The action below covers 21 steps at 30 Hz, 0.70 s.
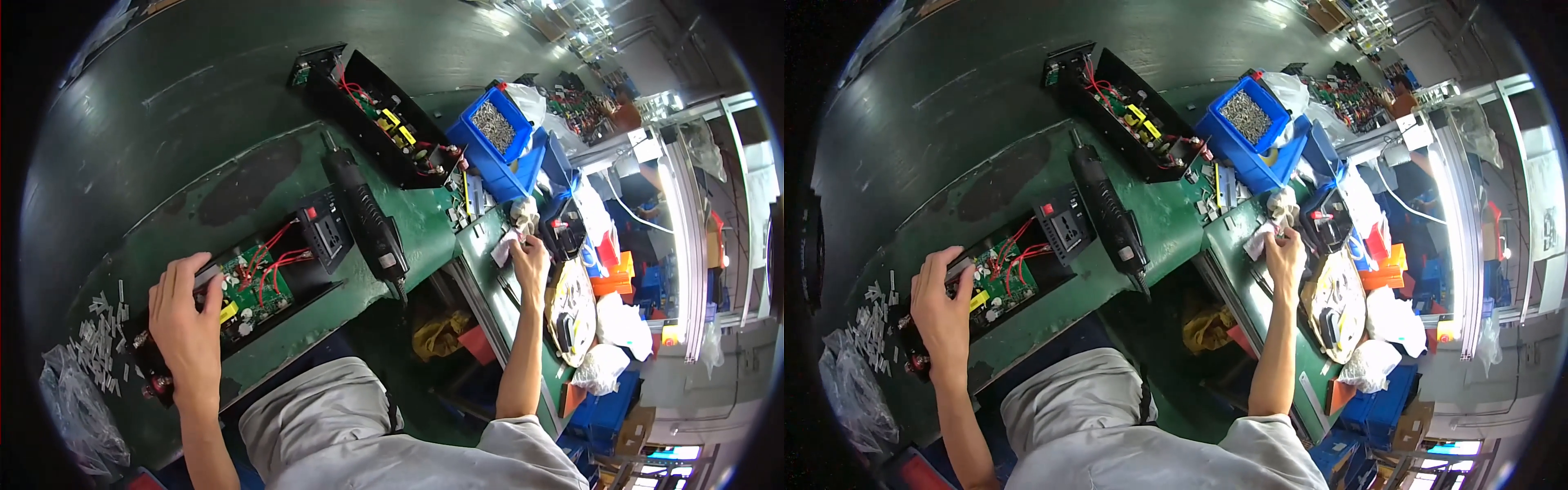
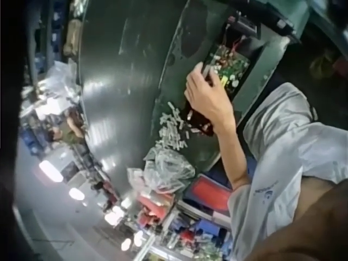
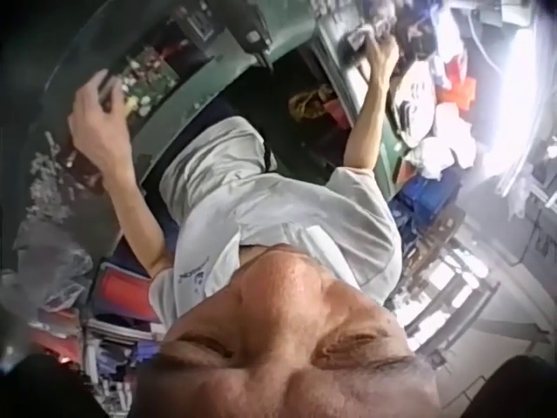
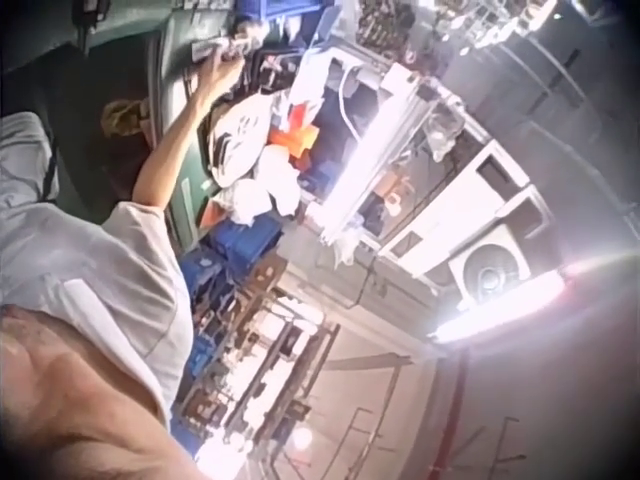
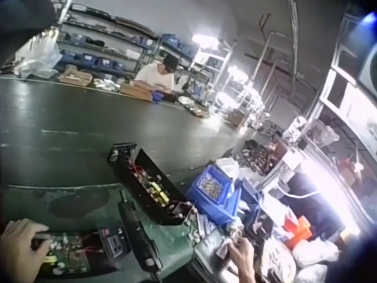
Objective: Assemble internal components into an electronic housing using sealant and an electric screwdriver.
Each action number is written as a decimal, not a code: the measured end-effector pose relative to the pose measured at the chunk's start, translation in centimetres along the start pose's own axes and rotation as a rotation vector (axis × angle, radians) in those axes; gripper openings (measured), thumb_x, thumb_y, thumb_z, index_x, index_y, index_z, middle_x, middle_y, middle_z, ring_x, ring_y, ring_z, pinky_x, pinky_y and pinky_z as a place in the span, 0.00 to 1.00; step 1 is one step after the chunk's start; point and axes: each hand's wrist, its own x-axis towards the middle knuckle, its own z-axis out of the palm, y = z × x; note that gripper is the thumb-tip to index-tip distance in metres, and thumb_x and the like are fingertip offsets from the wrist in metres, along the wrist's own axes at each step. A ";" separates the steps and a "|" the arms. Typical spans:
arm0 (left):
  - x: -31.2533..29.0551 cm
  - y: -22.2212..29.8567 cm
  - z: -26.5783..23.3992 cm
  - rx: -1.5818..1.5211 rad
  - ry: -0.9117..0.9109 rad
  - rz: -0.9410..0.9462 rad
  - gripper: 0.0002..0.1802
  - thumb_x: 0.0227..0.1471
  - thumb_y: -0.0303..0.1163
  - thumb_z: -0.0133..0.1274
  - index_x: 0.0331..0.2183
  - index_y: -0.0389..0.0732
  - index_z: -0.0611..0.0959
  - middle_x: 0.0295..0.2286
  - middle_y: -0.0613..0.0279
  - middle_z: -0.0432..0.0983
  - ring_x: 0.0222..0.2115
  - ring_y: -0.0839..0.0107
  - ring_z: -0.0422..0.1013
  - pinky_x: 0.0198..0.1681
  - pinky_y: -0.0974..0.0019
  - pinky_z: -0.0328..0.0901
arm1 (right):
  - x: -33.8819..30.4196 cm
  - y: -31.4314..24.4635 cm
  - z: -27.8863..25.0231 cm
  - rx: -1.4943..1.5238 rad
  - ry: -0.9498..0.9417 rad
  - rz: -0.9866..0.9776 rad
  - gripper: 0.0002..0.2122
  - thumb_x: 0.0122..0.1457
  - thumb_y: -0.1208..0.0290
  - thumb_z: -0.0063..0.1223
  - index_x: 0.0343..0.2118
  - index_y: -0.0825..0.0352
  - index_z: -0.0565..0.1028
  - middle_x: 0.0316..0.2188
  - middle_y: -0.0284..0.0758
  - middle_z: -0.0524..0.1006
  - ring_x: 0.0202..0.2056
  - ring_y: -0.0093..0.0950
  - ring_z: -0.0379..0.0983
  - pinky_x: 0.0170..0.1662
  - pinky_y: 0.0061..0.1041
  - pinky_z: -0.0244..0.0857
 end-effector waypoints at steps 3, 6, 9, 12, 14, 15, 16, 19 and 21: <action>0.0 0.1 -0.2 -0.002 -0.016 0.010 0.15 0.51 0.25 0.62 0.43 0.40 0.80 0.37 0.58 0.78 0.38 0.55 0.72 0.44 0.56 0.65 | 0.0 0.3 -0.3 0.058 -0.073 -0.011 0.32 0.56 0.52 0.64 0.54 0.76 0.72 0.31 0.45 0.83 0.35 0.39 0.81 0.43 0.33 0.72; -0.2 0.0 -0.3 0.003 -0.021 -0.016 0.15 0.51 0.25 0.62 0.43 0.40 0.80 0.37 0.58 0.78 0.38 0.56 0.72 0.44 0.56 0.65 | -1.4 -4.1 -0.5 -0.110 0.007 0.056 0.40 0.55 0.38 0.60 0.56 0.74 0.71 0.37 0.47 0.81 0.41 0.40 0.79 0.48 0.36 0.69; 0.0 -0.3 -0.2 -0.001 -0.012 0.001 0.15 0.51 0.25 0.61 0.43 0.40 0.80 0.37 0.57 0.78 0.38 0.56 0.73 0.43 0.57 0.66 | -0.5 -4.4 0.1 -0.246 -0.021 -0.054 0.36 0.53 0.44 0.61 0.54 0.74 0.71 0.40 0.51 0.80 0.44 0.47 0.78 0.50 0.41 0.69; 0.2 0.1 0.1 -0.003 -0.001 0.016 0.15 0.52 0.25 0.61 0.43 0.41 0.80 0.37 0.57 0.77 0.38 0.56 0.73 0.43 0.57 0.65 | 1.0 -1.6 -0.4 -0.327 -0.070 -0.053 0.25 0.53 0.52 0.59 0.43 0.73 0.75 0.39 0.53 0.80 0.44 0.49 0.77 0.49 0.42 0.69; 0.2 0.0 0.0 -0.011 0.003 0.026 0.15 0.52 0.25 0.61 0.43 0.40 0.79 0.37 0.58 0.77 0.38 0.56 0.73 0.44 0.56 0.65 | 0.6 -1.0 -0.7 -0.375 -0.059 -0.043 0.22 0.56 0.54 0.56 0.43 0.71 0.75 0.39 0.52 0.80 0.44 0.49 0.78 0.47 0.42 0.69; 0.2 0.0 0.0 -0.012 0.000 0.042 0.15 0.52 0.25 0.61 0.43 0.40 0.79 0.37 0.58 0.77 0.38 0.56 0.73 0.44 0.56 0.65 | 0.2 -0.7 -0.7 -0.301 0.001 -0.066 0.18 0.59 0.58 0.53 0.42 0.70 0.77 0.36 0.52 0.80 0.42 0.49 0.78 0.46 0.43 0.69; 0.1 0.0 -0.1 -0.020 0.003 0.037 0.15 0.52 0.25 0.61 0.43 0.40 0.79 0.37 0.58 0.77 0.38 0.56 0.73 0.44 0.56 0.65 | 0.8 0.2 -0.2 -0.305 0.058 -0.133 0.17 0.58 0.60 0.54 0.40 0.71 0.79 0.33 0.51 0.81 0.38 0.47 0.80 0.43 0.40 0.70; -0.1 -0.5 -0.3 -0.014 -0.009 0.011 0.14 0.52 0.25 0.61 0.42 0.40 0.79 0.37 0.58 0.77 0.38 0.57 0.73 0.45 0.56 0.65 | 0.8 1.9 -0.7 -0.250 0.029 -0.179 0.14 0.62 0.64 0.54 0.40 0.73 0.80 0.28 0.46 0.82 0.33 0.38 0.82 0.37 0.34 0.71; -0.4 -0.9 -0.4 -0.004 0.009 0.014 0.15 0.51 0.25 0.61 0.42 0.41 0.79 0.37 0.58 0.77 0.39 0.57 0.73 0.45 0.57 0.65 | 0.1 1.9 -0.7 -0.113 -0.016 -0.129 0.14 0.66 0.64 0.51 0.41 0.72 0.79 0.27 0.39 0.81 0.32 0.32 0.82 0.33 0.29 0.70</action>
